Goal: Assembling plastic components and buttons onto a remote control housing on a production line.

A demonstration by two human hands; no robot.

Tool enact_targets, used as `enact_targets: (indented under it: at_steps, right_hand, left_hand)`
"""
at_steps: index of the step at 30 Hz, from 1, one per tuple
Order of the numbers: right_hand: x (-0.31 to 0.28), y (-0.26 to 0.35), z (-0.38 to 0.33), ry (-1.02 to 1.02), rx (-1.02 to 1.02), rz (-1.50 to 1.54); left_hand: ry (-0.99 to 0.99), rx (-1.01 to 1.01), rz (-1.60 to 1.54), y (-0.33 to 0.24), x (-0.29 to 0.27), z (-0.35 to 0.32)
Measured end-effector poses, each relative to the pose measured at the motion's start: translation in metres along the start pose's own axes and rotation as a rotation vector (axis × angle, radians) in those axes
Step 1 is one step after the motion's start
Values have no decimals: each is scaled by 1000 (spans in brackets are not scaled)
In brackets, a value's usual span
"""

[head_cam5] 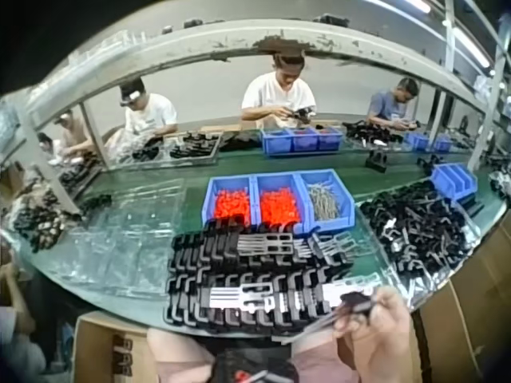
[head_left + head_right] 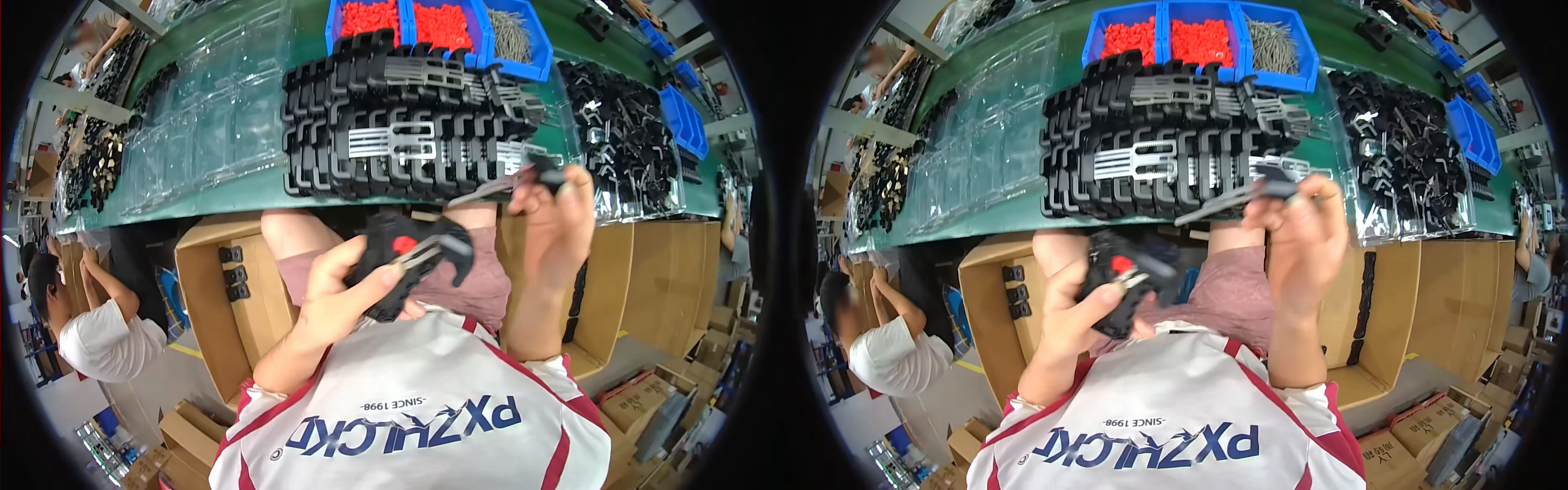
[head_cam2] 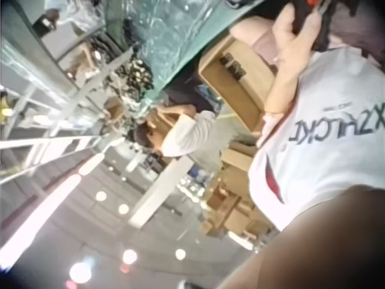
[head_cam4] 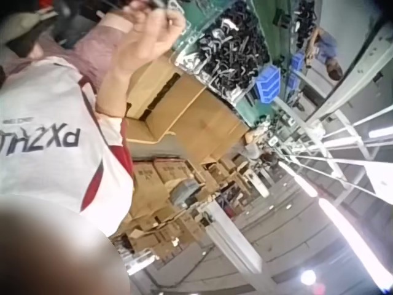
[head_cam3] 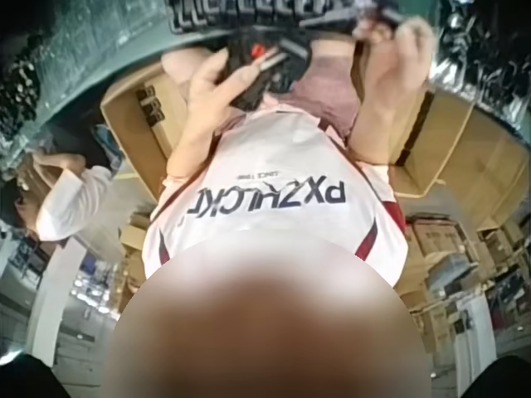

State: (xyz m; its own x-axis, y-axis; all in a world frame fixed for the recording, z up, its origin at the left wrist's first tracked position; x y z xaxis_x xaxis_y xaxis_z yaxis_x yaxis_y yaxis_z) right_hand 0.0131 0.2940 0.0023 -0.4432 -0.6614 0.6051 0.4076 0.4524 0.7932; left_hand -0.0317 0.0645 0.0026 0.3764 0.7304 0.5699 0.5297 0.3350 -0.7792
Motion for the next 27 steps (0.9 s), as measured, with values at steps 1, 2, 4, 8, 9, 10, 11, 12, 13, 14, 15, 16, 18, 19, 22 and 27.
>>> enact_targets:
  at_steps: [1, 2, 4, 8, 9, 10, 11, 12, 13, 14, 15, 16, 18, 19, 22, 27]
  right_hand:
    - [2, 9, 3, -96, 27, 88]
    - [4, 10, 3, -109, 35, 86]
    - [24, -9, -4, 88, 266, 111]
    - [30, -24, -16, 282, 363, -142]
    - [31, -27, -20, 350, 394, -227]
    - [31, -27, -21, 352, 396, -222]
    - [32, -26, -22, 355, 389, -245]
    - [32, -25, -22, 358, 383, -268]
    - [32, -23, -23, 360, 377, -291]
    - [33, -23, -24, 362, 371, -314]
    - [32, -23, -24, 361, 375, -313]
    - [33, -23, -24, 369, 362, -320]
    - [33, -24, -23, 384, 338, -334]
    - [34, -24, -23, 392, 325, -341]
    - [37, -22, -24, 397, 317, -358]
    - [40, -29, -23, 421, 403, -290]
  left_hand:
    - [72, -65, 64, 8, 2, 3]
    - [155, -132, 126, 19, 3, 6]
    - [317, -260, 245, 40, 8, 4]
    - [314, -240, 249, 42, 11, 4]
    - [311, -230, 249, 42, 11, 5]
    - [308, -231, 252, 43, 11, 5]
    - [314, -222, 234, 43, 10, 5]
    - [320, -213, 216, 44, 10, 5]
    - [326, -205, 198, 44, 10, 6]
    - [332, -198, 180, 44, 10, 6]
    - [330, -201, 180, 45, 10, 6]
    - [322, -197, 165, 45, 10, 6]
    - [306, -189, 136, 45, 10, 6]
    - [299, -185, 121, 45, 11, 6]
    - [252, -229, 220, 46, 12, 6]
    - [201, -269, 327, 46, 11, 4]
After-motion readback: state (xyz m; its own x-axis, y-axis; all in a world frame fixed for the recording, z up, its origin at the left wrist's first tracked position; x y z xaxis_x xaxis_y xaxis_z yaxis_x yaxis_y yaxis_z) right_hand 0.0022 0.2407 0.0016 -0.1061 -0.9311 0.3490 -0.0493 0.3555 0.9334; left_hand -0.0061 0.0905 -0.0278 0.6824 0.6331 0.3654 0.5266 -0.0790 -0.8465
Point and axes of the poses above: each hand's wrist, its own z-axis towards the middle knuckle, its own x-axis out of the palm, y = z × x, the point moved 7 cm from there along z, towards the middle knuckle
